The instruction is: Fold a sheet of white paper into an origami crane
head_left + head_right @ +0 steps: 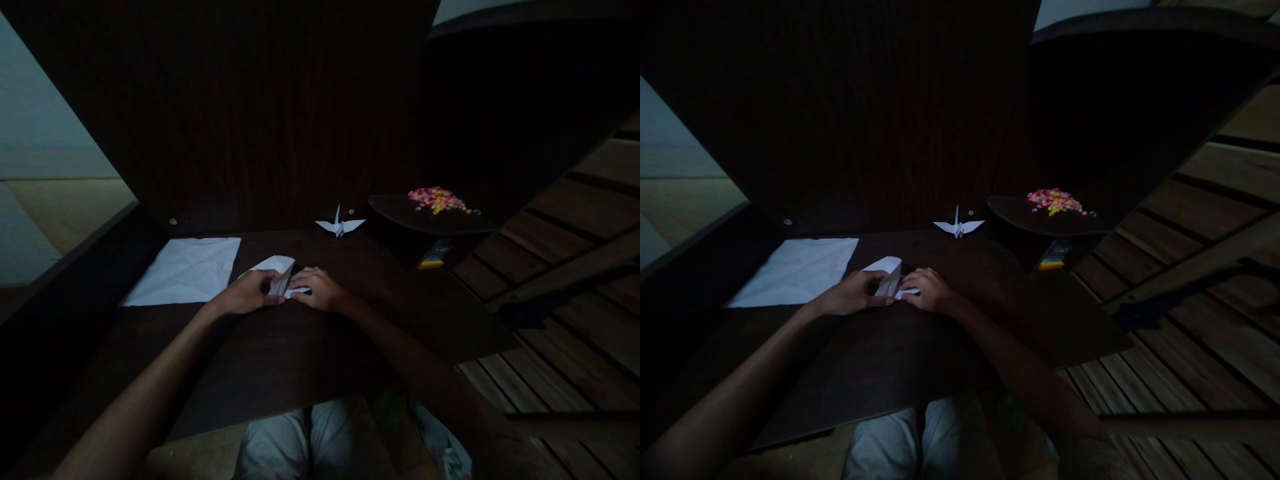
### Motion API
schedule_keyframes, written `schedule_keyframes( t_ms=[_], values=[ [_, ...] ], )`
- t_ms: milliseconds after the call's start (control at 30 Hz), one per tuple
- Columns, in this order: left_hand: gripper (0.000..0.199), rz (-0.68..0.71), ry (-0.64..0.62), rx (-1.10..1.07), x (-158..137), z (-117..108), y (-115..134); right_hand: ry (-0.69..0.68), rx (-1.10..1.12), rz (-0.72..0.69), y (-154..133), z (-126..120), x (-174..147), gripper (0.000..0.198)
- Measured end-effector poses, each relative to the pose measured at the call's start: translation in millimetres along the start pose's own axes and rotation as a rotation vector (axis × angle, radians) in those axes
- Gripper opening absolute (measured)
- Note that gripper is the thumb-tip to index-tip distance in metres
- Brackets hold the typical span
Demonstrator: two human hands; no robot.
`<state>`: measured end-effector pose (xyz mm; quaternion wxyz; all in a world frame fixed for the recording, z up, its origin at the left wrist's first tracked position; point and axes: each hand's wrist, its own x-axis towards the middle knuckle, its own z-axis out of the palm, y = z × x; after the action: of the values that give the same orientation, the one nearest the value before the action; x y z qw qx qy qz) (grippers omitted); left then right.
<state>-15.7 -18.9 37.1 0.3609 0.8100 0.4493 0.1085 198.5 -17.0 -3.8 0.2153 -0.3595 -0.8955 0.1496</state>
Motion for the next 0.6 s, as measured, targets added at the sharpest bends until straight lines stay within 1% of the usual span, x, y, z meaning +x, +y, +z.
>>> schedule_keyframes(
  t_ms=[133,200,267,433,600],
  values=[
    [0.046,0.009,-0.042,0.026,-1.7,-2.6,2.2,0.013,0.045,0.013,0.4,-2.0,-0.5,0.02],
    [0.05,0.03,-0.07,0.043,-3.0,-2.7,4.4,0.011,0.049,0.012,0.3,-2.8,-0.7,0.02],
    [0.052,0.06,-0.069,0.066,-4.0,-2.1,6.6,0.004,0.044,0.011,0.5,-2.8,-0.7,0.019],
    [0.04,0.074,-0.035,0.098,-4.1,-0.8,11.1,0.012,0.046,0.042,2.2,-0.8,-0.6,0.019],
    [0.036,0.083,-0.038,0.101,-3.6,-0.7,11.9,0.012,0.073,0.068,3.6,-1.7,-1.0,0.02]
  ],
)
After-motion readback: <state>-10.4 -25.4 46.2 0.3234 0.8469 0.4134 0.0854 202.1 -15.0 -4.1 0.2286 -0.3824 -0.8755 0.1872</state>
